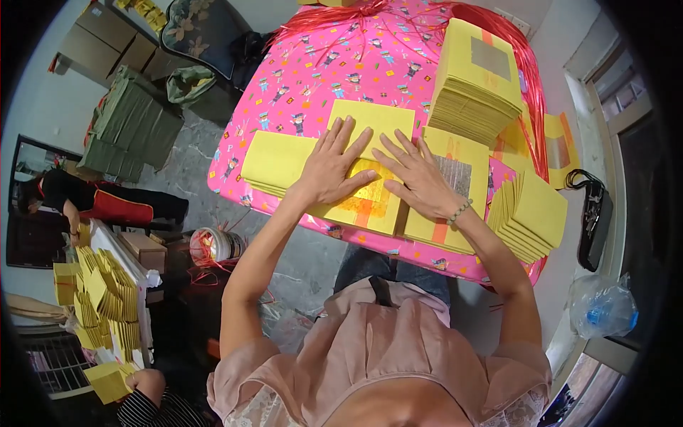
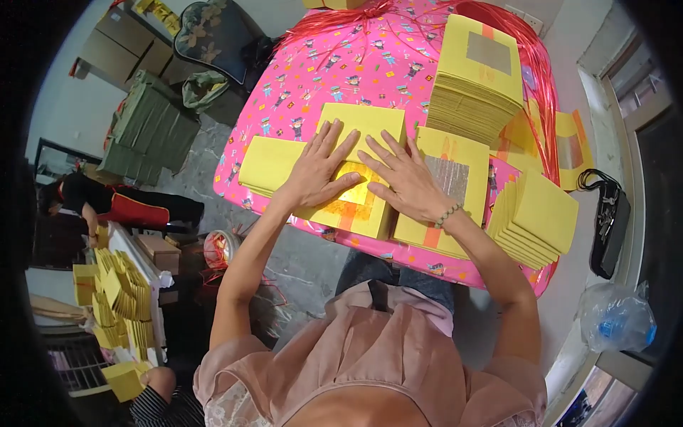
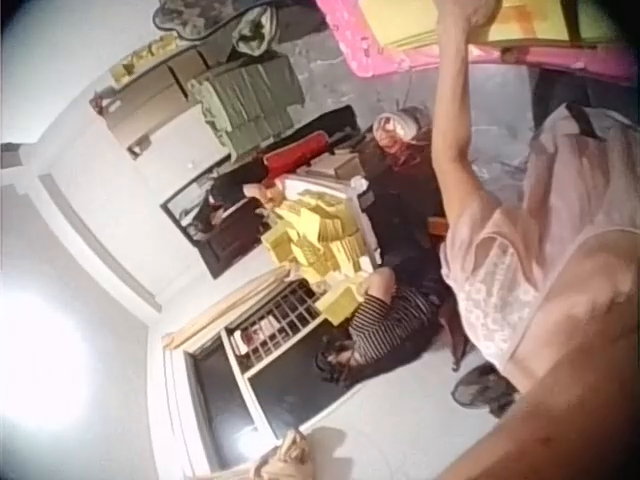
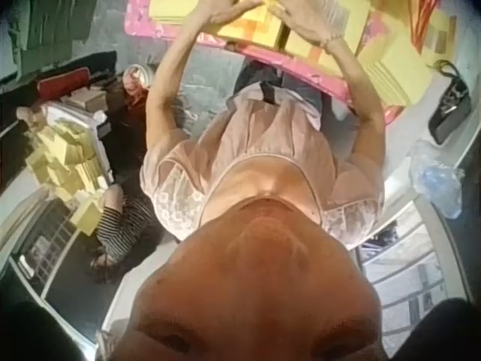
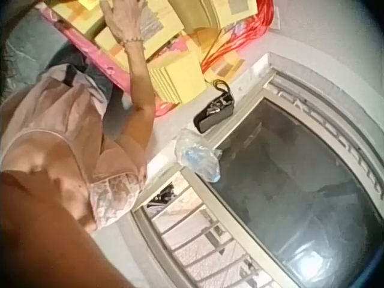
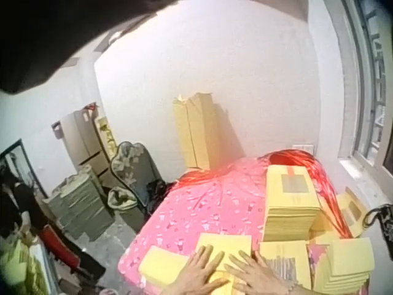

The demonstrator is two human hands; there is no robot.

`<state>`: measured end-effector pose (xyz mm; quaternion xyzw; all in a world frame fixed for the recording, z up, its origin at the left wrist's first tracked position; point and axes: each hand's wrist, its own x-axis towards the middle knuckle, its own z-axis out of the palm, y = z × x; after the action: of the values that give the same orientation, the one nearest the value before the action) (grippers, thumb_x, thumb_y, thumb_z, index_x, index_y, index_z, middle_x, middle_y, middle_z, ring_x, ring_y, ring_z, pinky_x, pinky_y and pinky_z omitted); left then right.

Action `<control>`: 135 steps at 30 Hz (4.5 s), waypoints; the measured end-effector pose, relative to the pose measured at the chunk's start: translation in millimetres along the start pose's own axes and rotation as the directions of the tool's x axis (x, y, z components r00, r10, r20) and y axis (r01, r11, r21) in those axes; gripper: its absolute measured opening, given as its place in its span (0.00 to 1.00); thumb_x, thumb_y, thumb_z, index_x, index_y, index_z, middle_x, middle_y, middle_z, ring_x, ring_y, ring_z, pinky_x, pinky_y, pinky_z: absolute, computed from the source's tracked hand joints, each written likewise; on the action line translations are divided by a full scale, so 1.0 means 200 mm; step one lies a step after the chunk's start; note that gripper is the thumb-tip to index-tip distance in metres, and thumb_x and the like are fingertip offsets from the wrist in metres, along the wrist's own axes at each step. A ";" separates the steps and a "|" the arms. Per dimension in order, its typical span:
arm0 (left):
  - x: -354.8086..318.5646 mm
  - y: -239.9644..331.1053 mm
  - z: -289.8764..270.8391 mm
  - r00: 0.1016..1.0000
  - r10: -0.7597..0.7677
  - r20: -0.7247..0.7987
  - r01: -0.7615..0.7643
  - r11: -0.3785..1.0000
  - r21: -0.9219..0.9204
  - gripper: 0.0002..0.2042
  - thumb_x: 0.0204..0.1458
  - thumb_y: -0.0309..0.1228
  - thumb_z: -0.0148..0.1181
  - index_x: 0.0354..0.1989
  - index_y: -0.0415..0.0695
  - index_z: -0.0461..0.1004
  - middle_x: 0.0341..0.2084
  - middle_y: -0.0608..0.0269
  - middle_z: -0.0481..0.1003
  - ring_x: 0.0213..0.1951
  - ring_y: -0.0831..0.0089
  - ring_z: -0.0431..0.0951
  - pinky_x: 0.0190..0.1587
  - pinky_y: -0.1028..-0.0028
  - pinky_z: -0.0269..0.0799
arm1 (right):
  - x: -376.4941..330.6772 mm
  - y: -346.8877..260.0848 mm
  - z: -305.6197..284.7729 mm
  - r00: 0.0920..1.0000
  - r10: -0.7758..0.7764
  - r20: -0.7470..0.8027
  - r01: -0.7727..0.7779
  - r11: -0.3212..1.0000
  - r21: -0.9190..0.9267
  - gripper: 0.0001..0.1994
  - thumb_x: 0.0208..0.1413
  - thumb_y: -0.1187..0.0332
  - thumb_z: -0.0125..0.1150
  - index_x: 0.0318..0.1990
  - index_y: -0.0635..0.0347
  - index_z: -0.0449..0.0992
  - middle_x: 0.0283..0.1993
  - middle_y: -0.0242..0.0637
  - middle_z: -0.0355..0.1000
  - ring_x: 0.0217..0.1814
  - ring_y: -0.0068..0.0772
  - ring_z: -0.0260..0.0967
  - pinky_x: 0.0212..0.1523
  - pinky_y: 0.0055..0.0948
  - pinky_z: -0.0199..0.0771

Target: Bundling and tying stacks of yellow joss paper with red ribbons.

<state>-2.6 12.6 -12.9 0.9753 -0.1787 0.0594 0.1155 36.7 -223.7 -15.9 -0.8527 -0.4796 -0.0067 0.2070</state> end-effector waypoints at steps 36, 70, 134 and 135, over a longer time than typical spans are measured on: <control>-0.24 0.22 -0.09 0.782 -0.603 -0.159 -0.136 0.085 -0.987 0.26 0.52 0.17 0.56 0.62 0.35 0.60 0.51 0.57 0.71 0.53 0.73 0.71 0.55 0.74 0.68 | -0.07 -0.18 -0.06 0.686 0.388 -0.616 -0.020 0.856 0.516 0.28 0.55 0.67 0.65 0.62 0.63 0.63 0.58 0.44 0.67 0.56 0.39 0.69 0.58 0.34 0.67; -0.42 0.23 -0.33 0.928 -0.370 -0.037 -0.009 0.076 -0.997 0.22 0.58 0.28 0.58 0.60 0.36 0.63 0.49 0.64 0.74 0.49 0.80 0.72 0.52 0.76 0.69 | 0.06 -0.34 -0.23 0.971 0.235 0.048 -0.094 0.190 0.977 0.15 0.59 0.71 0.60 0.52 0.66 0.72 0.49 0.37 0.72 0.46 0.17 0.70 0.41 0.18 0.72; -0.51 -0.83 -0.27 0.735 -0.677 -0.025 0.320 0.380 -0.868 0.29 0.51 0.26 0.65 0.60 0.37 0.61 0.37 0.54 0.77 0.40 0.72 0.77 0.41 0.73 0.74 | 0.89 -0.30 0.11 0.981 0.141 0.135 -0.193 0.807 0.559 0.21 0.48 0.62 0.64 0.45 0.68 0.69 0.34 0.42 0.75 0.37 0.34 0.74 0.38 0.34 0.72; -0.51 -0.85 -0.25 0.743 -0.668 -0.040 0.304 0.391 -0.869 0.29 0.51 0.26 0.65 0.60 0.37 0.61 0.37 0.54 0.77 0.40 0.72 0.77 0.41 0.73 0.74 | 0.90 -0.30 0.13 0.986 0.121 0.116 -0.157 0.913 0.377 0.22 0.46 0.61 0.63 0.44 0.69 0.70 0.33 0.46 0.75 0.37 0.39 0.74 0.38 0.37 0.72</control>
<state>-39.5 212.9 -15.7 0.7789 0.1424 0.1221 0.5984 80.3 -39.9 20.0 -0.8268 -0.4186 0.1407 0.3484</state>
